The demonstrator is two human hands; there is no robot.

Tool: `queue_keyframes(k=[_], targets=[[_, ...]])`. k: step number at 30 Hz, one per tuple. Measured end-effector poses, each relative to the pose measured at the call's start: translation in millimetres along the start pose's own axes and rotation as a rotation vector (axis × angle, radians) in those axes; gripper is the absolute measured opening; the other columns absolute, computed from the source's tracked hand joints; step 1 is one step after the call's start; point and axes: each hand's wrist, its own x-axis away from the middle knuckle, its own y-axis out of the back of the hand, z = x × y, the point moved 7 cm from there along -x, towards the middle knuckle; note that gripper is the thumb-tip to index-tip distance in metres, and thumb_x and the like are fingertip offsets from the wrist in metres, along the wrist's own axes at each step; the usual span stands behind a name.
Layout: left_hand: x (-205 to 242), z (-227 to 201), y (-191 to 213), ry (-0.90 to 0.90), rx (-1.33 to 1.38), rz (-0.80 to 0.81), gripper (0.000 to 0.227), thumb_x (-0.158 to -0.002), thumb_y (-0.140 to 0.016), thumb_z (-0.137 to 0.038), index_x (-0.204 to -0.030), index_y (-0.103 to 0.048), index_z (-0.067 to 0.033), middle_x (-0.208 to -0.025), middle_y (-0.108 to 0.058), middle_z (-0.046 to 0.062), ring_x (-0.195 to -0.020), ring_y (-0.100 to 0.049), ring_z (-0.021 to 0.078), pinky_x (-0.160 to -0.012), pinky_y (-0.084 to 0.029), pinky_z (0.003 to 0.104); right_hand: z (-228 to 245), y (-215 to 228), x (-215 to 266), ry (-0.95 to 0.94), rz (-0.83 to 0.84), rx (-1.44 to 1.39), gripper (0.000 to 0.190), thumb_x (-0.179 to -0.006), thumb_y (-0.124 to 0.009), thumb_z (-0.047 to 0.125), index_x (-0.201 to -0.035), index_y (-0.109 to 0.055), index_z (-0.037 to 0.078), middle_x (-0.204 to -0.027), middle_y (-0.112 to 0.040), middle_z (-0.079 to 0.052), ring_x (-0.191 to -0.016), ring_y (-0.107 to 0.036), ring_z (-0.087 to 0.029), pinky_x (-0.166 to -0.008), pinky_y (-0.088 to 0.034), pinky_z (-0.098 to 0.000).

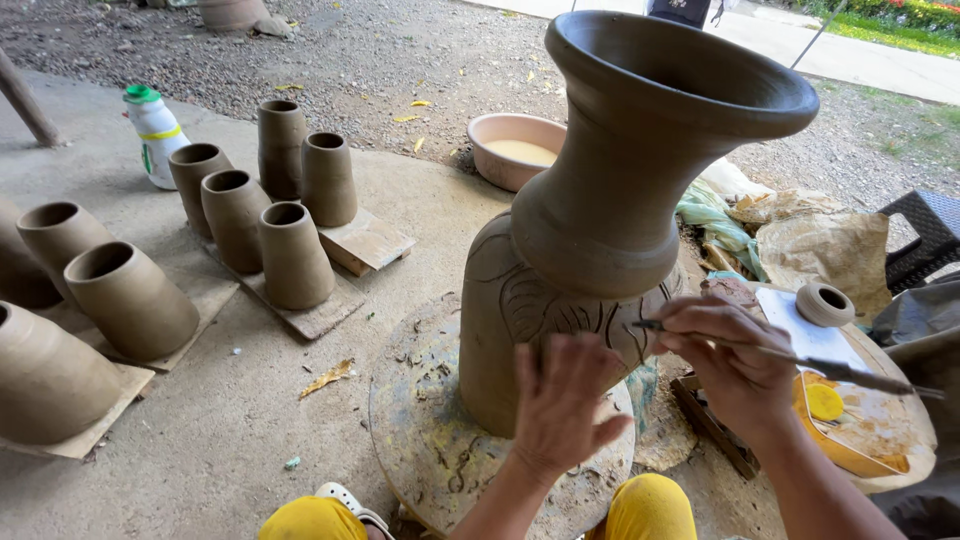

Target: The person carves a leaf-like pattern onto a large clay vase using a small pointed tool and their fingers.

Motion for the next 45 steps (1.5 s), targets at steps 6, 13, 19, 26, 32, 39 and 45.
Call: queue_keyframes(k=[6, 13, 19, 26, 32, 39, 45], targets=[[-12, 4, -30, -0.182, -0.263, 0.074, 0.080, -0.109, -0.023, -0.070, -0.166, -0.036, -0.0160, -0.174, -0.031, 0.008, -0.162, -0.022, 0.0254, -0.132, -0.009, 0.051, -6, 23, 58, -0.139, 0.004, 0.164, 0.016, -0.088, -0.070, -0.003, -0.103, -0.069, 0.003, -0.103, -0.075, -0.012, -0.086, -0.076, -0.017, -0.072, -0.066, -0.0257], [7, 75, 14, 0.598, 0.273, -0.240, 0.086, -0.104, -0.018, -0.073, -0.164, -0.024, -0.0117, -0.169, -0.015, 0.027, -0.157, -0.012, 0.0496, -0.125, -0.011, 0.063, -37, 40, 127, -0.393, -0.073, -0.187, 0.017, -0.089, -0.066, -0.006, -0.104, -0.071, 0.000, -0.109, -0.073, -0.012, -0.086, -0.075, -0.017, -0.077, -0.065, -0.0278], [-8, -28, 9, -0.079, 0.143, -0.024, 0.031, -0.117, -0.042, -0.048, -0.125, -0.059, -0.0228, -0.171, -0.038, 0.008, -0.160, -0.026, 0.0315, -0.132, -0.010, 0.067, -63, 20, 159, -0.430, -0.078, -0.142, 0.014, -0.086, -0.069, -0.005, -0.098, -0.073, 0.002, -0.100, -0.074, -0.010, -0.083, -0.074, -0.017, -0.072, -0.065, -0.0281], [108, -35, -28, 0.403, 1.064, 0.452, 0.036, -0.110, -0.051, -0.038, -0.106, -0.064, -0.0044, -0.087, -0.063, 0.010, -0.086, -0.062, 0.0234, -0.081, -0.053, 0.045, -50, -43, 188, -0.280, 0.058, -0.166, 0.013, -0.080, -0.077, -0.004, -0.090, -0.077, 0.005, -0.094, -0.079, -0.007, -0.083, -0.076, -0.017, -0.068, -0.065, -0.0264], [156, 17, -29, 0.738, 0.694, 0.647, 0.033, -0.102, -0.067, -0.036, -0.082, -0.066, -0.0103, -0.083, -0.061, 0.004, -0.080, -0.059, 0.0197, -0.077, -0.056, 0.037, -66, -21, 199, -0.445, -0.213, -0.541, 0.014, -0.086, -0.068, -0.011, -0.098, -0.073, -0.005, -0.098, -0.074, -0.016, -0.083, -0.073, -0.020, -0.071, -0.064, -0.0315], [37, 79, 18, 0.500, 0.146, -0.160, 0.074, -0.103, -0.040, -0.060, -0.154, -0.042, -0.0063, -0.166, -0.031, 0.021, -0.154, -0.029, 0.0399, -0.125, -0.021, 0.062, -87, -18, 223, -0.616, -0.327, -0.464, 0.018, -0.085, -0.067, -0.011, -0.103, -0.069, -0.008, -0.096, -0.071, -0.017, -0.079, -0.072, -0.021, -0.071, -0.062, -0.0318], [-32, 16, 16, 0.183, -0.047, 0.002, 0.065, -0.096, -0.054, -0.048, -0.148, -0.038, -0.0131, -0.149, -0.035, 0.021, -0.141, -0.035, 0.0400, -0.116, -0.018, 0.063, -92, -11, 223, -0.582, -0.350, -0.499, 0.017, -0.086, -0.070, -0.011, -0.103, -0.070, -0.008, -0.096, -0.069, -0.015, -0.084, -0.070, -0.020, -0.074, -0.060, -0.0311]])
